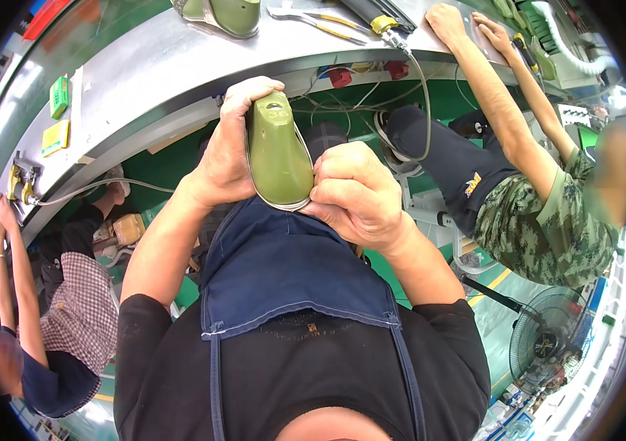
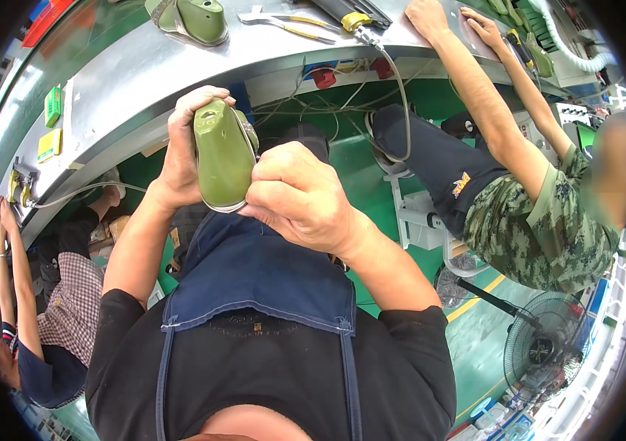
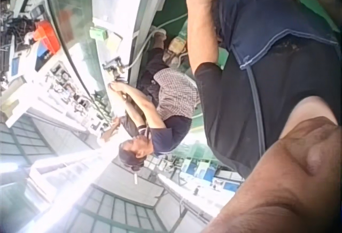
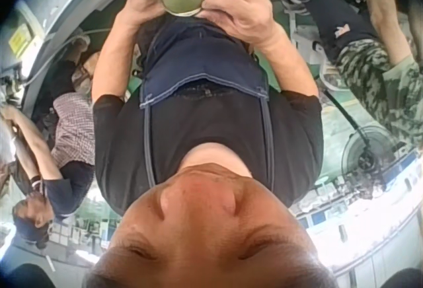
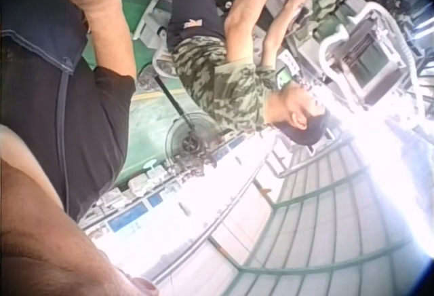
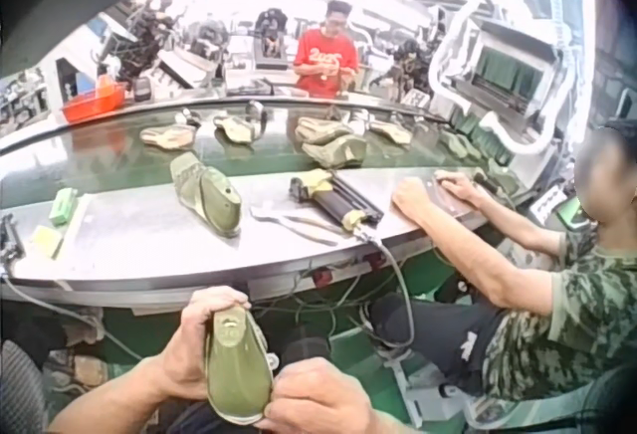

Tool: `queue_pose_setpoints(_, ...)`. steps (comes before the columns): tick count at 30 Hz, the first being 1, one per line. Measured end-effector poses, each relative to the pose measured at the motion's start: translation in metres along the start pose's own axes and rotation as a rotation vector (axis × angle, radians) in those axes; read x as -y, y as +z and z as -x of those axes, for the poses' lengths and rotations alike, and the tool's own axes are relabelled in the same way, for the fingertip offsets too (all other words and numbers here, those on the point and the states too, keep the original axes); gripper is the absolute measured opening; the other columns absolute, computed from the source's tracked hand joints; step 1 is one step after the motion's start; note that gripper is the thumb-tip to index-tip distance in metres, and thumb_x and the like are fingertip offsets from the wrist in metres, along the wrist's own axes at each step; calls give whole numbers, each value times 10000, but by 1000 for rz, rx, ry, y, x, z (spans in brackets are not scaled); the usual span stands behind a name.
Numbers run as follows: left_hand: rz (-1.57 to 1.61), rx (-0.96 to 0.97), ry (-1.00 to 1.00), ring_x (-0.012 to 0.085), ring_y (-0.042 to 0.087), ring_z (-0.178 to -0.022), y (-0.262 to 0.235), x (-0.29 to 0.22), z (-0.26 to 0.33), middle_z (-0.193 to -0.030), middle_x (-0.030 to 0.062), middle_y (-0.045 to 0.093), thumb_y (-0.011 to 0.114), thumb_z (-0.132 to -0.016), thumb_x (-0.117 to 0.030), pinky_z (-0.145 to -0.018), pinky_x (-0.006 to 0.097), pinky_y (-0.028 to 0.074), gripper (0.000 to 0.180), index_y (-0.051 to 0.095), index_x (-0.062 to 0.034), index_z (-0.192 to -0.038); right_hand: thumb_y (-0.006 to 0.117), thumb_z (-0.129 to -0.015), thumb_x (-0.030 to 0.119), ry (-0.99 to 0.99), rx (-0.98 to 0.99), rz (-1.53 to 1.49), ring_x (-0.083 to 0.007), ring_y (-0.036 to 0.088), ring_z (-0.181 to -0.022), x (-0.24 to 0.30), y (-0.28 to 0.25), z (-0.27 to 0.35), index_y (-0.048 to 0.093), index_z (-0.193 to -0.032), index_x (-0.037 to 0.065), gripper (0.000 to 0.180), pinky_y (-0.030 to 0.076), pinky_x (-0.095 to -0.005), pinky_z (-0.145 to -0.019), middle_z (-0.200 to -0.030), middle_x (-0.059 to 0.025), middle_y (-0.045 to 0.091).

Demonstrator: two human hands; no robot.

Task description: The person assembles green slipper uppers onto white soles in a factory setting. They use a pneumatic staple gun to secure the upper to the sole and a metal tool to press the edges. The person handles the slipper components one at a time, placing finished units on a nearby table.

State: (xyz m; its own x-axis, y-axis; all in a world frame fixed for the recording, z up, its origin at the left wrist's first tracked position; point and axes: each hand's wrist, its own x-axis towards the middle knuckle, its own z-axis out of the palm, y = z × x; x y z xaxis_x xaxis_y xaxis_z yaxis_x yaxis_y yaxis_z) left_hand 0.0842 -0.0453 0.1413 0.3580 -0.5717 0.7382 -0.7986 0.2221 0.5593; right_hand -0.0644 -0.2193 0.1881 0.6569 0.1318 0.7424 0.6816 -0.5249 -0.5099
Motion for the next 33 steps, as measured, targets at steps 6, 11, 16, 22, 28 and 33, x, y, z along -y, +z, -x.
queue_pose_setpoints(6,-10,16,-25,318,562,-1221,0,2,3,-1417,215,462,950,-664,-127,-1039,439,480,1059,305,-40,-1500,886,-731,75,-11,24,-2,-303,643,-854,1,0,-9,678,-928,58,287,527,-400,-747,-941,-78,640)
queue_pose_setpoints(11,-16,3,-52,310,564,-1223,0,7,7,-1430,216,446,963,-667,-156,-1031,442,488,1079,292,-47,-1505,924,-736,188,48,51,-26,-312,629,-1021,-6,3,-6,669,-1101,52,466,531,-415,-870,-1099,-104,634)
queue_pose_setpoints(16,9,0,39,359,548,-1258,6,4,2,-1410,210,472,926,-690,-85,-1059,438,463,1039,296,10,-1510,876,-780,510,98,145,-95,-420,412,-1433,-16,14,-19,391,-1574,46,1040,354,-512,-1186,-1591,-219,386)
queue_pose_setpoints(22,128,8,-48,330,573,-1229,8,-8,4,-1405,203,484,926,-717,-95,-1044,429,476,1052,255,-36,-1525,789,-848,579,48,178,-120,-458,367,-1462,-28,24,-19,267,-1643,39,1094,306,-533,-1211,-1607,-244,346)
queue_pose_setpoints(28,249,60,-182,306,594,-1184,14,-4,17,-1360,183,514,942,-707,-113,-1005,430,502,1055,246,-83,-1500,730,-913,467,191,112,-151,-443,390,-1418,-27,37,-8,287,-1624,8,955,307,-502,-1197,-1561,-270,369)
queue_pose_setpoints(33,326,129,-383,282,527,-1265,26,-3,44,-1408,163,470,937,-704,-138,-1048,423,476,1150,182,-85,-1570,685,-937,469,608,71,-413,-355,410,-1416,-23,46,3,296,-1610,-8,912,326,-441,-1186,-1525,-218,404)
